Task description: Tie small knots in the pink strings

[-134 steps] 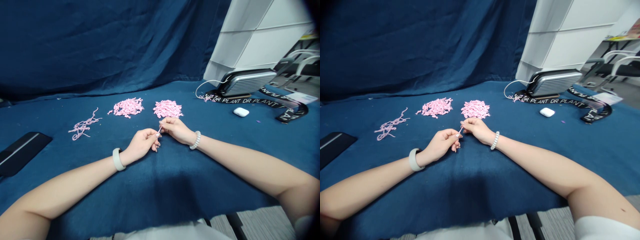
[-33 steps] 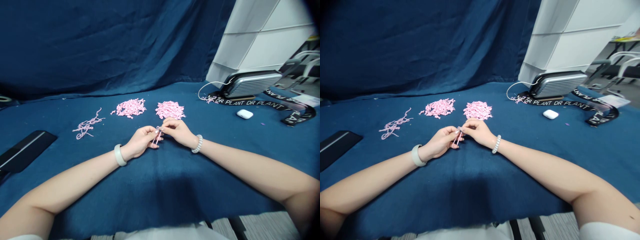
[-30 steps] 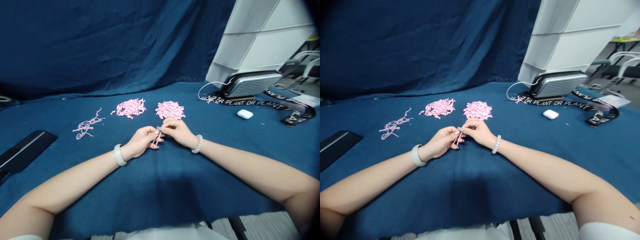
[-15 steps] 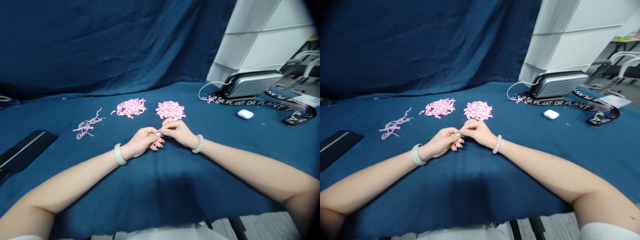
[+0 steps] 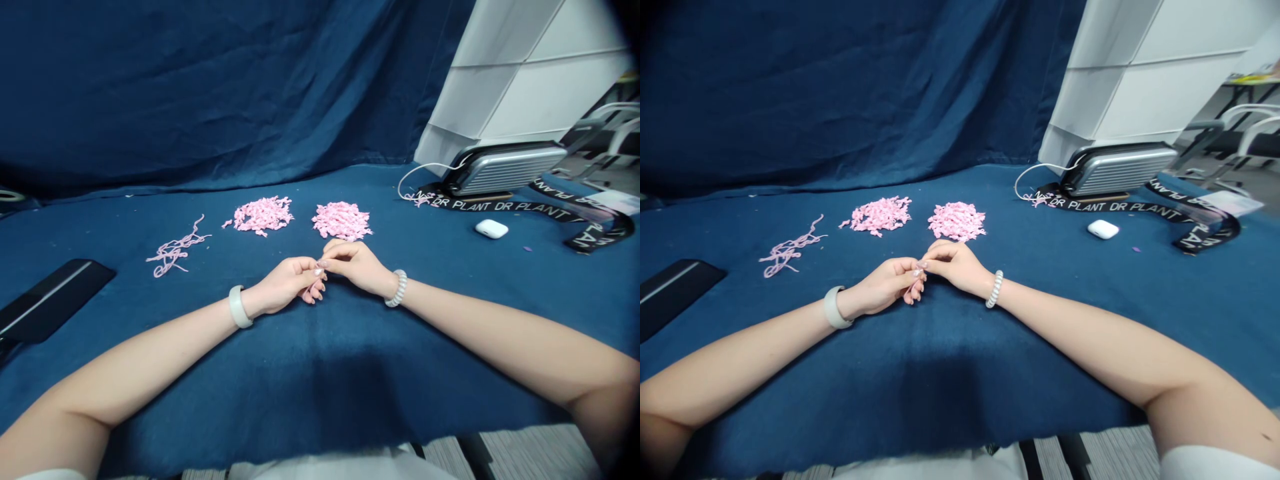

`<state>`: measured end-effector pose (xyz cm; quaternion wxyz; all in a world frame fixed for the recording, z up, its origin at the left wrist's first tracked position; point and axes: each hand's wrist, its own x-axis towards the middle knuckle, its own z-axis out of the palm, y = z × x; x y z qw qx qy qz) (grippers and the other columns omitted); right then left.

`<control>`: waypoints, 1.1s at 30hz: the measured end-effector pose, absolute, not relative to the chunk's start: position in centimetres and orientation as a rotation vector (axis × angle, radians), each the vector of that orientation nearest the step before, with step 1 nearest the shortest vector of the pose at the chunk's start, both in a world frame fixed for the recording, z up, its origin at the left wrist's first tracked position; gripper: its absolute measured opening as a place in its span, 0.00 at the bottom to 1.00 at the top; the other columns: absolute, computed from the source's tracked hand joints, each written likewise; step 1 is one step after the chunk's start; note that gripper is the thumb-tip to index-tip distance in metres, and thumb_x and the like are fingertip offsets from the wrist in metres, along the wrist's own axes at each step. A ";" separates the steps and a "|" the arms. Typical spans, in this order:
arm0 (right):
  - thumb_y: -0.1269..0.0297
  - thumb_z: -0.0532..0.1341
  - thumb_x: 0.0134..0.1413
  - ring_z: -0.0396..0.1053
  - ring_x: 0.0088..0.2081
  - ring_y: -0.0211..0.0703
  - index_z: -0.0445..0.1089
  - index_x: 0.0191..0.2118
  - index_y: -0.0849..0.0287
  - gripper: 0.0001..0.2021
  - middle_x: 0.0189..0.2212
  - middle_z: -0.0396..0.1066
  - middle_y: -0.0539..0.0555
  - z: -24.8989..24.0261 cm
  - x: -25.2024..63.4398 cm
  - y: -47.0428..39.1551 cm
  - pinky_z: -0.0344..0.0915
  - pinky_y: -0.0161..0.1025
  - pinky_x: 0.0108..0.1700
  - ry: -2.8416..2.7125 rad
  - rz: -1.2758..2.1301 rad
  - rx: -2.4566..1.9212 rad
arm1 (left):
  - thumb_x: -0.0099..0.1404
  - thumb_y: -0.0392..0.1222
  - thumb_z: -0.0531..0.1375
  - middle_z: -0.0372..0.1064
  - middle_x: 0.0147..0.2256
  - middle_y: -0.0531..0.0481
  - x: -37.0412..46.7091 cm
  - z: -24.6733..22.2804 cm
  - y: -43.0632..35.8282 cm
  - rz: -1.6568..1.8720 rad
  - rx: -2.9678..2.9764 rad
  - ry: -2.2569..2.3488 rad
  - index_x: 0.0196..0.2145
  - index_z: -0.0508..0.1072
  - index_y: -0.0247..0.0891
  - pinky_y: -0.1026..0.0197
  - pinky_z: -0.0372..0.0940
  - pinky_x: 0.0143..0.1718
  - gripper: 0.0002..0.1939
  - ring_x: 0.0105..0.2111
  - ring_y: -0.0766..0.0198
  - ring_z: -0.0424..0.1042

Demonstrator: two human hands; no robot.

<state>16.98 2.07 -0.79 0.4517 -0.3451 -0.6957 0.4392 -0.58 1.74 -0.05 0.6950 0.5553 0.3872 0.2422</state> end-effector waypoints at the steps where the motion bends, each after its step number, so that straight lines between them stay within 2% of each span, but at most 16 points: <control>1: 0.64 0.63 0.48 0.63 0.27 0.32 0.72 0.25 0.62 0.07 0.27 0.66 0.51 -0.8 17.0 2.1 0.61 0.34 0.33 -1.704 1.102 -0.855 | 0.53 0.50 0.62 0.65 0.23 0.52 -0.6 -0.1 1.7 0.546 1.239 0.859 0.30 0.65 0.30 0.72 0.63 0.19 0.18 0.20 0.74 0.68; 8: 0.61 0.61 0.50 0.64 0.29 0.33 0.72 0.38 0.61 0.11 0.31 0.70 0.52 -0.8 17.2 2.3 0.62 0.34 0.33 -1.609 1.274 -0.848 | 0.53 0.49 0.62 0.64 0.22 0.53 -0.6 0.2 1.6 0.560 1.217 0.846 0.30 0.63 0.30 0.72 0.63 0.20 0.18 0.20 0.74 0.67; 12: 0.62 0.61 0.50 0.66 0.32 0.34 0.73 0.34 0.62 0.08 0.33 0.69 0.52 -0.9 17.3 2.3 0.63 0.35 0.37 -1.707 1.264 -0.797 | 0.53 0.49 0.62 0.64 0.23 0.53 -0.6 0.1 1.6 0.570 1.206 0.849 0.31 0.63 0.30 0.72 0.63 0.20 0.18 0.20 0.74 0.67; 16: 0.65 0.62 0.49 0.65 0.30 0.33 0.72 0.28 0.63 0.07 0.30 0.67 0.51 -0.8 17.1 2.3 0.62 0.34 0.35 -1.740 1.201 -0.824 | 0.54 0.48 0.62 0.65 0.24 0.52 -0.5 0.0 1.7 0.568 1.206 0.865 0.31 0.64 0.30 0.72 0.63 0.21 0.17 0.21 0.74 0.68; 21: 0.67 0.60 0.50 0.63 0.28 0.33 0.70 0.25 0.62 0.06 0.27 0.66 0.50 -0.8 17.0 2.3 0.61 0.35 0.35 -1.769 1.081 -0.895 | 0.53 0.48 0.62 0.65 0.24 0.51 -0.3 0.0 1.7 0.575 1.201 0.895 0.31 0.64 0.29 0.72 0.64 0.21 0.17 0.21 0.74 0.68; 28: 0.67 0.60 0.50 0.63 0.29 0.33 0.69 0.25 0.63 0.07 0.27 0.66 0.50 -1.0 17.0 2.4 0.61 0.34 0.36 -1.746 1.041 -0.925 | 0.52 0.48 0.63 0.66 0.24 0.50 -0.2 0.3 1.6 0.559 1.184 0.908 0.30 0.65 0.29 0.72 0.63 0.21 0.18 0.21 0.73 0.68; 33: 0.65 0.60 0.51 0.64 0.29 0.33 0.69 0.30 0.63 0.06 0.29 0.68 0.51 -0.9 17.1 2.5 0.62 0.35 0.37 -1.674 1.239 -0.880 | 0.52 0.47 0.63 0.66 0.23 0.51 -0.3 0.4 1.5 0.570 1.192 0.907 0.30 0.65 0.30 0.72 0.63 0.20 0.17 0.20 0.74 0.67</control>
